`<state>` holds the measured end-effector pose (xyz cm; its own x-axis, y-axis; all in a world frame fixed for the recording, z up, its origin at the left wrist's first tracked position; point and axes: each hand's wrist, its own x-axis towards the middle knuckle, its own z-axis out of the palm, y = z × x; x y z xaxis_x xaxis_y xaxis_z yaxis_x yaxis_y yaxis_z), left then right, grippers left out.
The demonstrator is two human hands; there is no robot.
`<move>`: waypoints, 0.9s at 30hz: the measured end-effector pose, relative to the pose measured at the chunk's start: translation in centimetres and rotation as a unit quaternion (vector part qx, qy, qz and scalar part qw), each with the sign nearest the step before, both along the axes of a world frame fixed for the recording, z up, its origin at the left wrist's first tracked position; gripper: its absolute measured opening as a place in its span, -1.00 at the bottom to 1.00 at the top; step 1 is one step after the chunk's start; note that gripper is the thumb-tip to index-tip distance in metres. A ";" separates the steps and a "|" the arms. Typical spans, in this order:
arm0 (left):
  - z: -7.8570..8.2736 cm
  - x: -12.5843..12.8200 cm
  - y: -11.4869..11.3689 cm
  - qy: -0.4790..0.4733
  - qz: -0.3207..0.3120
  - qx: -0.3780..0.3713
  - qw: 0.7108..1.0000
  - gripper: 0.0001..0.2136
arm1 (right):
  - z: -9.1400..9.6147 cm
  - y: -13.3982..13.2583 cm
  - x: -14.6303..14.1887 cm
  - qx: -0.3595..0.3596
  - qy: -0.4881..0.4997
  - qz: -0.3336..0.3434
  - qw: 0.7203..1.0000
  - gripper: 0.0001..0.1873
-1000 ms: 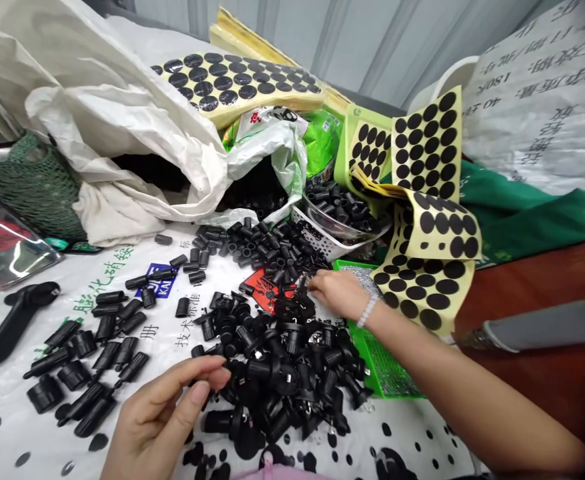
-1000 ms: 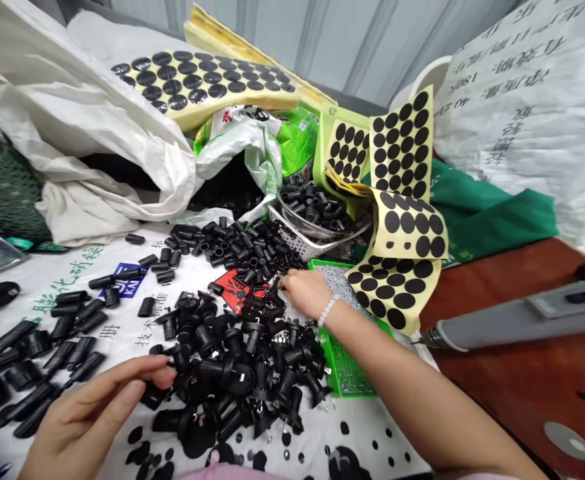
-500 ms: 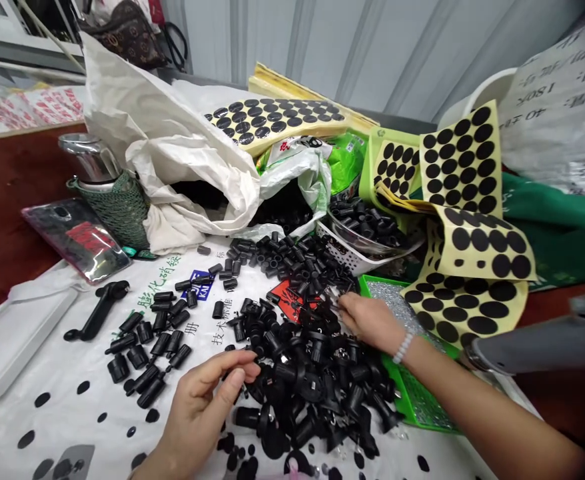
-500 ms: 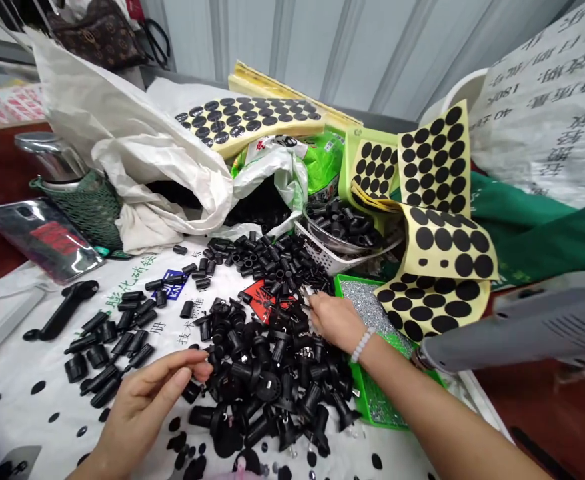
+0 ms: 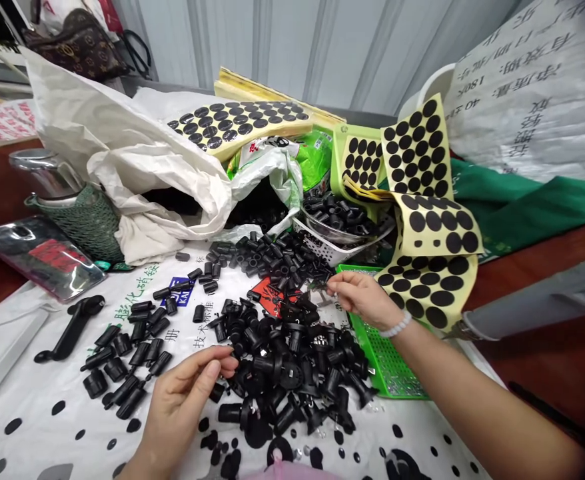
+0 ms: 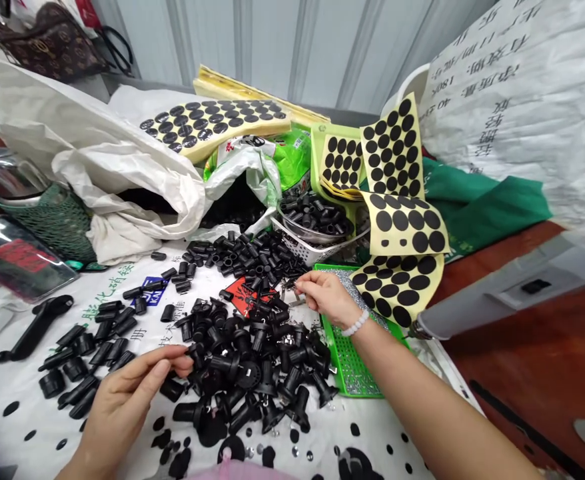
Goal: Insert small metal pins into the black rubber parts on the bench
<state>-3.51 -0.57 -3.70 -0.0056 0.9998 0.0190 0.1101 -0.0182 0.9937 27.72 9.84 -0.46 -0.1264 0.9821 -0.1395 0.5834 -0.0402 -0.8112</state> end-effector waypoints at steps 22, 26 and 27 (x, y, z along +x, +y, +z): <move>3.5 5.9 -0.7 -0.094 -0.069 -0.017 0.993 -0.78 | 1.0 -9.1 -7.7 -0.121 0.243 0.138 0.952 -0.73; 2.8 6.4 -0.6 -0.068 -0.076 0.060 0.993 -0.82 | -0.1 -9.3 -7.6 -0.231 0.355 0.089 0.901 -0.66; 2.8 6.6 -0.4 -0.068 -0.083 0.072 0.992 -0.83 | -0.1 -9.5 -7.5 -0.230 0.363 0.081 0.899 -0.64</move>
<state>3.04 -1.00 -0.90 0.1466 0.9743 0.1712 -0.0416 -0.1669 0.9851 20.25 0.38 -0.56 -0.4837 0.8028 -0.3487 -0.0659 -0.4307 -0.9001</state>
